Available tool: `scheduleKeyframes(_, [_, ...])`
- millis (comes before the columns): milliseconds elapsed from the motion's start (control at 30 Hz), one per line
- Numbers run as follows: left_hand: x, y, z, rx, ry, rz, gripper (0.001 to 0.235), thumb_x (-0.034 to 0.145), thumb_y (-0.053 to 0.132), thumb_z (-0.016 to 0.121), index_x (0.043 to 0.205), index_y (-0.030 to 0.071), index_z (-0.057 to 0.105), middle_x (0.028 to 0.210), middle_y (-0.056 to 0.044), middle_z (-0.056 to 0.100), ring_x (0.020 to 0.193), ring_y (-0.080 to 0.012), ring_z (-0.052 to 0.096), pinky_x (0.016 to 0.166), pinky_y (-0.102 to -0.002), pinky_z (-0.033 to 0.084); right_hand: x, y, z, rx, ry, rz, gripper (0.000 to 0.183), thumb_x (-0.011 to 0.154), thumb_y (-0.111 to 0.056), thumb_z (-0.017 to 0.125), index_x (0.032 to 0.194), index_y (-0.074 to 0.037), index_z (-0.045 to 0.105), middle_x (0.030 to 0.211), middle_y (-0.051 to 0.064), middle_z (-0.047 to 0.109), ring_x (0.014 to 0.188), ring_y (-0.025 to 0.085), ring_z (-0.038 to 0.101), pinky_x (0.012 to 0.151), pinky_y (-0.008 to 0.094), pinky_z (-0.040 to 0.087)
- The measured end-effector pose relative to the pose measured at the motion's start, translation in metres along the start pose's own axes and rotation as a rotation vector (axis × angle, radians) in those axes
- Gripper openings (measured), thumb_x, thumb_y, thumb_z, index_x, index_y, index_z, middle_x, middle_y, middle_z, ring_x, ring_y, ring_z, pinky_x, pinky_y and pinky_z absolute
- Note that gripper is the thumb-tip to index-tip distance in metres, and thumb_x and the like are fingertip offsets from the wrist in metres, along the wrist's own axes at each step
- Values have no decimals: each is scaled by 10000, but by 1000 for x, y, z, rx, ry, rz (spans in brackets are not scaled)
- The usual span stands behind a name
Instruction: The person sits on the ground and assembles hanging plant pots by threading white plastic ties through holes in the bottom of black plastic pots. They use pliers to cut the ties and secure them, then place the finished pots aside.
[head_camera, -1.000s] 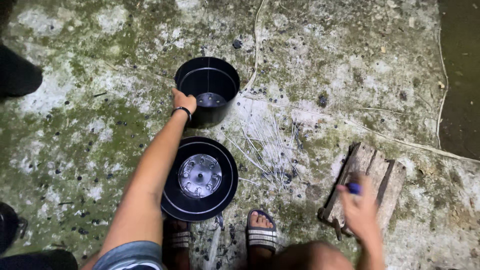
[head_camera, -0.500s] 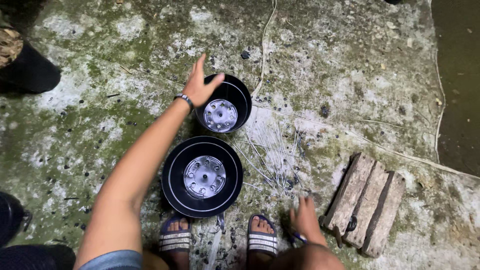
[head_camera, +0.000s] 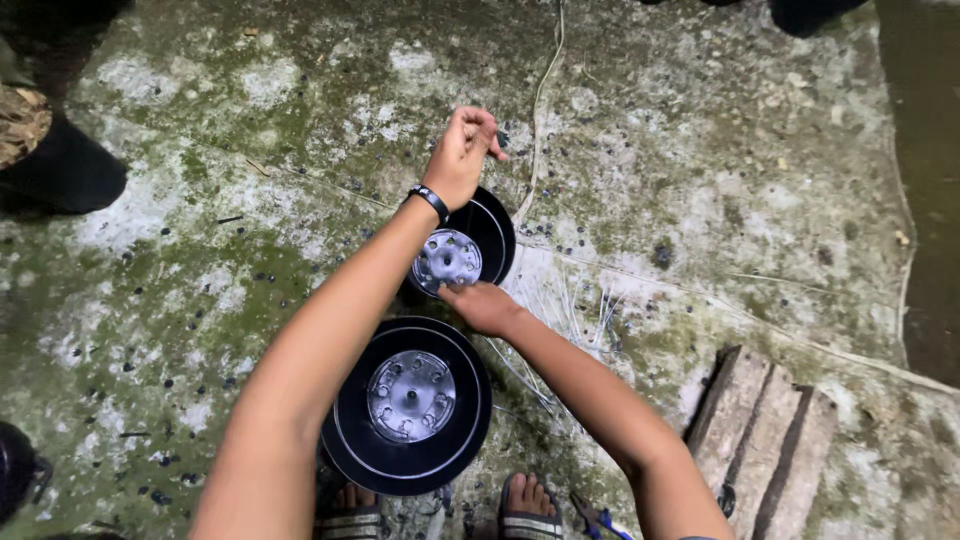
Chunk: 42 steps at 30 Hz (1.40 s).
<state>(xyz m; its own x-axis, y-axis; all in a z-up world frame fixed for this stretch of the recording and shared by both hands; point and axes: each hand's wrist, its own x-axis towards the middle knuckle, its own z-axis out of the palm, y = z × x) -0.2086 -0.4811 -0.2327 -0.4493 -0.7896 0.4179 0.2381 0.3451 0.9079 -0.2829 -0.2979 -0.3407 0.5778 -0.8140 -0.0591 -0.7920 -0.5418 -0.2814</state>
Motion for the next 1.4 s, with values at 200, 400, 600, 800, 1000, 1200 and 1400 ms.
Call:
scheduleKeyframes(200, [4,15,-11,-136,-73,-29,314,1017,267,712,859,14,613,703,-84,700,694,-191,769,640,-354,661,13,3,36,-63,153,-96,383,866,-74,552,1247,-62,586,1009,155,737,881,322,742,721,414,588])
scheduleKeyframes(400, [20,14,-16,-126,52,-5,390,1022,266,696,726,36,585,589,-68,644,513,-157,690,547,-351,637,5,7,32,-114,-18,38,553,882,-57,547,1424,-164,567,978,131,762,831,308,738,794,419,571])
scheduleKeyframes(600, [27,17,-37,-33,62,-26,465,1071,349,606,717,52,558,541,-37,576,452,-141,653,581,-357,677,-13,16,25,-169,66,6,477,900,-96,541,1358,-213,605,1026,86,770,893,264,741,951,437,491])
scheduleKeyframes(800, [24,20,-38,10,121,-89,405,1057,346,567,765,68,605,506,-12,575,423,-110,631,561,-333,673,-18,1,8,-208,71,17,442,890,-164,569,1329,-198,615,1021,94,756,904,275,732,956,467,466])
scheduleKeyframes(1000, [42,-10,-38,287,279,198,582,1117,323,675,646,62,454,591,21,403,541,-113,342,521,-306,277,-22,1,0,-207,76,-38,376,931,-219,579,1302,-169,619,934,86,742,856,271,732,978,465,468])
scheduleKeyframes(1200, [64,-28,-51,161,395,-147,600,1081,410,488,561,125,395,490,38,339,431,-142,297,471,-335,245,-23,-8,5,-232,42,-110,415,892,-122,579,1301,-176,621,951,96,740,681,262,730,534,385,566])
scheduleKeyframes(1400, [69,-27,-62,583,581,-10,683,1086,439,442,575,-4,539,475,-106,477,449,-240,457,504,-437,347,-27,-13,7,-300,-193,-59,347,999,-78,490,1319,-170,586,997,115,730,589,215,719,435,361,544])
